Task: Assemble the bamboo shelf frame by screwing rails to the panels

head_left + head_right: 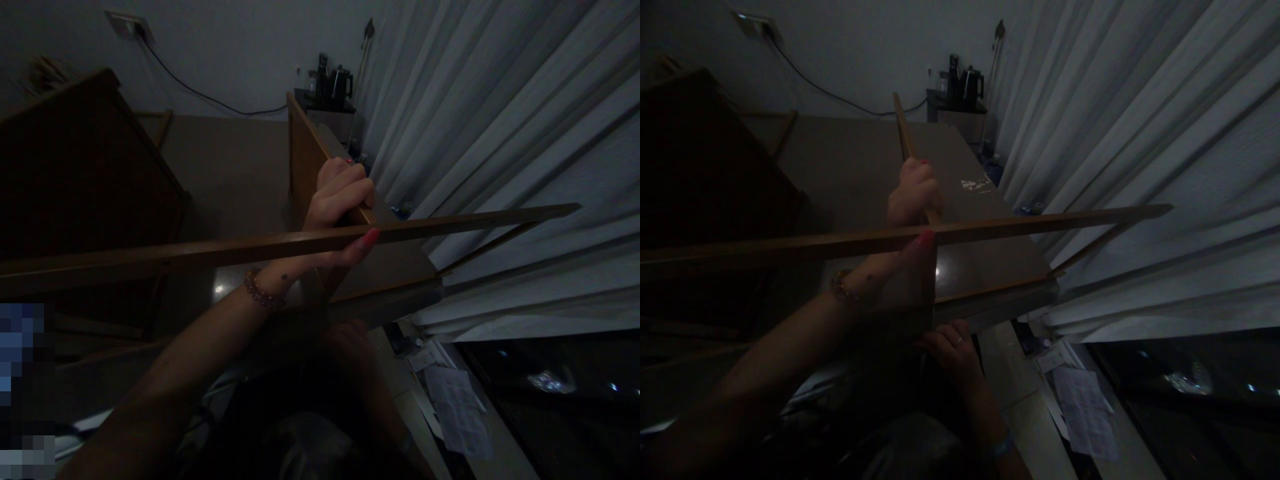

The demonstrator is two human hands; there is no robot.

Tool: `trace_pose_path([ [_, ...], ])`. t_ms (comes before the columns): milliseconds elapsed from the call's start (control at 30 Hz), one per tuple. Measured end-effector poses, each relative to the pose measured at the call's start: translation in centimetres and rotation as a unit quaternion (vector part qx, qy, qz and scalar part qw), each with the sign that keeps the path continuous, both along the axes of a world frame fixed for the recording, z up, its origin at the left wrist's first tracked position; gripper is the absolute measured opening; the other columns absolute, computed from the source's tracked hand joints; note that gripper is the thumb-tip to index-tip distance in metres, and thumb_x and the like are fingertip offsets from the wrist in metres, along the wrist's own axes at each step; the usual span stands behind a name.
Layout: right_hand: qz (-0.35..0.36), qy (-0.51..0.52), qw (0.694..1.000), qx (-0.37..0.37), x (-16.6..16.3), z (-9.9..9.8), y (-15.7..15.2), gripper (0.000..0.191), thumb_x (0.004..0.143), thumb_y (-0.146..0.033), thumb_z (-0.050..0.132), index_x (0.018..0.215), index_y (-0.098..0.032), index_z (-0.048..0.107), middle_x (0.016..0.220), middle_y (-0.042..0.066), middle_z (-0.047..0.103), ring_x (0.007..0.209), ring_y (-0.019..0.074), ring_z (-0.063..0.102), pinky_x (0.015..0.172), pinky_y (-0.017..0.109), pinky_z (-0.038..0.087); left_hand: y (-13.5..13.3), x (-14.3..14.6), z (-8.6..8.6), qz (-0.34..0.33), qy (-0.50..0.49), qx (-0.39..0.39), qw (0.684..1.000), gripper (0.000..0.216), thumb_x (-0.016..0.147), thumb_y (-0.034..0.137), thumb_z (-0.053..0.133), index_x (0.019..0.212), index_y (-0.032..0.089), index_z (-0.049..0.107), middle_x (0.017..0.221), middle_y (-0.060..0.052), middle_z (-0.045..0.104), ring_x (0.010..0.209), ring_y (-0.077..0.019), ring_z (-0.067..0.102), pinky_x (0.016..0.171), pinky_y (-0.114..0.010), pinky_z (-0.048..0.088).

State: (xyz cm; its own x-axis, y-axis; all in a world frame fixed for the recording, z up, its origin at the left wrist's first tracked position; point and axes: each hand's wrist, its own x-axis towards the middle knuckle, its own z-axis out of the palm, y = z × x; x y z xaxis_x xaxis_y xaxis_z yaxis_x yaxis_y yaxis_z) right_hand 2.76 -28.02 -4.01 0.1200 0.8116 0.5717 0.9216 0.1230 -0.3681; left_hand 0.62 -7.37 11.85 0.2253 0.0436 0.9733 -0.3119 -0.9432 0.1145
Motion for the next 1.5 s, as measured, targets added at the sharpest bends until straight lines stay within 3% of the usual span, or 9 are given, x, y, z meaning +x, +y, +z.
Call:
trace_pose_path([
  [133,0.027,-0.006,1.000,-0.015,0.6,-0.4,-0.1,0.017,0.094,-0.034,0.054,0.097,-0.025,0.067,0.076,-0.001,0.068,0.075,0.0148,0.059,0.078,0.031,0.046,0.0,0.0,0.0,-0.001,-0.004,0.006,1.000,0.041,0.090,0.057,0.020,0.069,0.025,0.033,0.064,-0.001,0.036,0.067,-0.0194,0.039,0.072,-0.040,0.035],
  [300,0.062,-0.061,0.996,-0.034,1.6,-0.2,-0.7,0.026,0.095,-0.025,0.053,0.120,-0.020,0.061,0.086,0.002,0.068,0.080,0.0141,0.058,0.081,0.028,0.047,0.1,0.0,0.1,-0.007,-0.005,0.001,1.000,0.040,0.089,0.057,0.024,0.068,0.024,0.034,0.062,-0.001,0.037,0.066,-0.0200,0.040,0.071,-0.041,0.034],
  [633,0.033,-0.063,0.997,0.028,1.8,0.2,-0.7,0.013,0.091,-0.027,0.060,0.102,-0.023,0.065,0.085,0.002,0.066,0.081,0.0140,0.057,0.077,0.029,0.046,0.2,0.3,0.0,-0.016,-0.018,-0.003,1.000,0.039,0.088,0.057,0.027,0.068,0.024,0.034,0.061,-0.001,0.039,0.065,-0.0203,0.040,0.069,-0.041,0.033],
  [1000,0.016,-0.054,0.997,0.044,0.5,-1.7,-0.1,0.025,0.093,-0.018,0.054,0.116,-0.024,0.061,0.076,0.000,0.066,0.071,0.0134,0.058,0.073,0.029,0.045,-0.3,0.0,0.1,-0.012,0.003,-0.027,1.000,0.045,0.087,0.064,0.022,0.068,0.025,0.034,0.063,-0.001,0.040,0.066,-0.0217,0.043,0.071,-0.043,0.035],
  [1233,-0.041,0.017,0.998,0.047,-0.1,-1.7,0.2,0.024,0.094,-0.016,0.044,0.108,-0.024,0.063,0.069,0.000,0.062,0.066,0.0143,0.055,0.068,0.030,0.044,-0.3,0.4,-0.1,-0.043,-0.027,-0.022,0.998,0.044,0.088,0.063,0.026,0.070,0.025,0.035,0.066,0.000,0.038,0.063,-0.0200,0.043,0.075,-0.044,0.036],
  [1500,-0.075,0.111,0.990,0.048,-1.1,-1.6,-0.4,0.023,0.097,-0.020,0.039,0.106,-0.023,0.059,0.075,0.000,0.065,0.065,0.0138,0.060,0.057,0.025,0.047,0.0,0.6,-0.3,-0.019,-0.020,-0.021,0.999,0.048,0.090,0.065,0.023,0.068,0.024,0.035,0.064,0.001,0.039,0.065,-0.0193,0.046,0.075,-0.043,0.037],
])
